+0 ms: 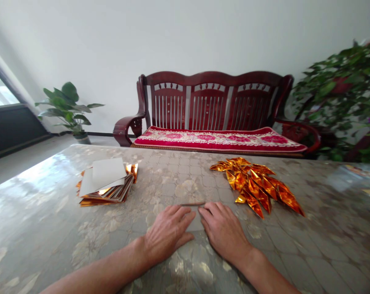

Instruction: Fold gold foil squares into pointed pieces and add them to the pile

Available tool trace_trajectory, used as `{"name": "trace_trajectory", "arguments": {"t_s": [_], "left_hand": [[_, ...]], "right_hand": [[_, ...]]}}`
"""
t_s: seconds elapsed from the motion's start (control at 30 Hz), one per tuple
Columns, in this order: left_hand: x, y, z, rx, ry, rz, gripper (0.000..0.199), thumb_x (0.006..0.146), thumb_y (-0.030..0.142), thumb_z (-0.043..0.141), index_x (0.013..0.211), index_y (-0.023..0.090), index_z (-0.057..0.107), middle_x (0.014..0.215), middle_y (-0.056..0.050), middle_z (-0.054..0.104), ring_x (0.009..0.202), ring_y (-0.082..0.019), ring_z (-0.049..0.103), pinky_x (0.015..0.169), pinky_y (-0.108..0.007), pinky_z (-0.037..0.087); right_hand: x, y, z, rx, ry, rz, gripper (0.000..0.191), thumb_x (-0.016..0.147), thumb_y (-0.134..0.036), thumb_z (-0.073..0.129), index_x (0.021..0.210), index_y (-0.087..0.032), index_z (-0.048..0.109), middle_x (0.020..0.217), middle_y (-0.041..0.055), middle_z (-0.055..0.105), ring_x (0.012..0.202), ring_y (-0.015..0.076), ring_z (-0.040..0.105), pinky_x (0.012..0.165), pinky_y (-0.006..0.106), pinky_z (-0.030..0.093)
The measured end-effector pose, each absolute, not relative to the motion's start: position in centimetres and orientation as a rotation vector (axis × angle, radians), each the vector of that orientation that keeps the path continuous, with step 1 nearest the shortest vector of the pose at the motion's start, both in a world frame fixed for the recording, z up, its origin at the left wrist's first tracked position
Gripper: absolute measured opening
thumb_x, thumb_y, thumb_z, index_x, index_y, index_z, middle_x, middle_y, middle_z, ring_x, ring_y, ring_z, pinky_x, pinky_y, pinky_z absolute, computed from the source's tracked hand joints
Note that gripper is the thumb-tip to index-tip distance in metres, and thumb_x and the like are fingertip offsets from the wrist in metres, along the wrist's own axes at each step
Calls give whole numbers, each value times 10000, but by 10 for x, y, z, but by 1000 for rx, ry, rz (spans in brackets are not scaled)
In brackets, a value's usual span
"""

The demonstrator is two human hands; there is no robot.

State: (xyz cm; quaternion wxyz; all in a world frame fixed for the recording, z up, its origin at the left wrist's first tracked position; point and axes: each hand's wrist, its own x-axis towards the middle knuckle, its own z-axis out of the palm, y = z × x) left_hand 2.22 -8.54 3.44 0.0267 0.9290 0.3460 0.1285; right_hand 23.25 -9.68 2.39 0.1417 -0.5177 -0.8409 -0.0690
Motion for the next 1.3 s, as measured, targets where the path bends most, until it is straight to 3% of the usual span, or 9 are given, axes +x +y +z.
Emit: {"name": "trace_trajectory", "arguments": {"t_s": [0.17, 0.4, 0.63, 0.73, 0.8, 0.93, 1.07, 1.17, 1.3], "left_hand": [[26, -85, 38, 2831, 1235, 196, 115, 933, 209, 584, 1045, 189, 600, 1076, -62, 658, 1006, -253, 614, 911, -416, 517], [24, -87, 49, 2773, 1214, 113, 189, 900, 293, 656, 1051, 200, 589, 1094, -56, 645, 1028, -247, 618, 922, -390, 510], [34, -87, 45, 2807, 1311, 78, 142, 921, 103, 525, 1008, 202, 577, 987, -38, 658, 924, -225, 625, 865, -362, 504], [34, -85, 39, 2834, 1347, 104, 111, 939, 110, 520, 954, 195, 590, 948, -41, 662, 883, -219, 630, 830, -348, 503], [33, -84, 36, 2858, 1349, 140, 120, 961, 135, 514, 905, 192, 602, 924, -42, 667, 862, -217, 636, 813, -346, 504], [29, -81, 32, 2871, 1302, 265, 207, 1002, 207, 483, 866, 202, 639, 879, -31, 686, 830, -202, 650, 804, -337, 501], [23, -77, 31, 2815, 1284, 372, 258, 1016, 242, 466, 869, 209, 675, 896, -29, 711, 852, -189, 663, 853, -335, 482], [19, -76, 33, 2735, 1253, 413, 297, 1030, 267, 440, 864, 212, 681, 897, -17, 720, 859, -176, 666, 874, -322, 468], [17, -75, 37, 2655, 1331, 411, 309, 1024, 279, 452, 828, 207, 679, 831, -16, 717, 828, -179, 652, 807, -295, 459]], "right_hand": [[240, -99, 34, -1452, -2471, -65, 207, 858, -237, 693, 1061, -239, 653, 1031, 34, 656, 1007, 240, 563, 852, 372, 427], [245, -94, 30, -1373, -2544, -172, 100, 876, -150, 657, 945, -219, 680, 966, 34, 704, 924, 221, 617, 812, 349, 426], [239, -91, 25, -1374, -2511, -255, 104, 905, -142, 601, 837, -207, 647, 859, 35, 672, 836, 212, 593, 754, 336, 386], [240, -90, 26, -1385, -2481, -227, 133, 925, -168, 578, 812, -207, 635, 832, 34, 657, 827, 208, 579, 757, 336, 379], [242, -91, 29, -1369, -2451, -150, 63, 927, -238, 604, 895, -209, 650, 885, 34, 671, 877, 212, 585, 799, 342, 384], [250, -94, 34, -1349, -2381, -4, 368, 809, -386, 755, 1109, -222, 622, 1040, 41, 682, 992, 238, 579, 887, 372, 383], [256, -91, 32, -1297, -2398, 26, 95, 938, -316, 621, 961, -225, 633, 968, 26, 678, 954, 208, 569, 858, 348, 377], [256, -86, 27, -1325, -2386, -11, 201, 1009, -258, 492, 869, -217, 629, 884, 17, 661, 897, 193, 560, 817, 329, 373], [251, -79, 22, -1383, -2327, -26, 247, 1014, -241, 466, 826, -205, 622, 836, 21, 639, 849, 187, 561, 778, 306, 385]]}}
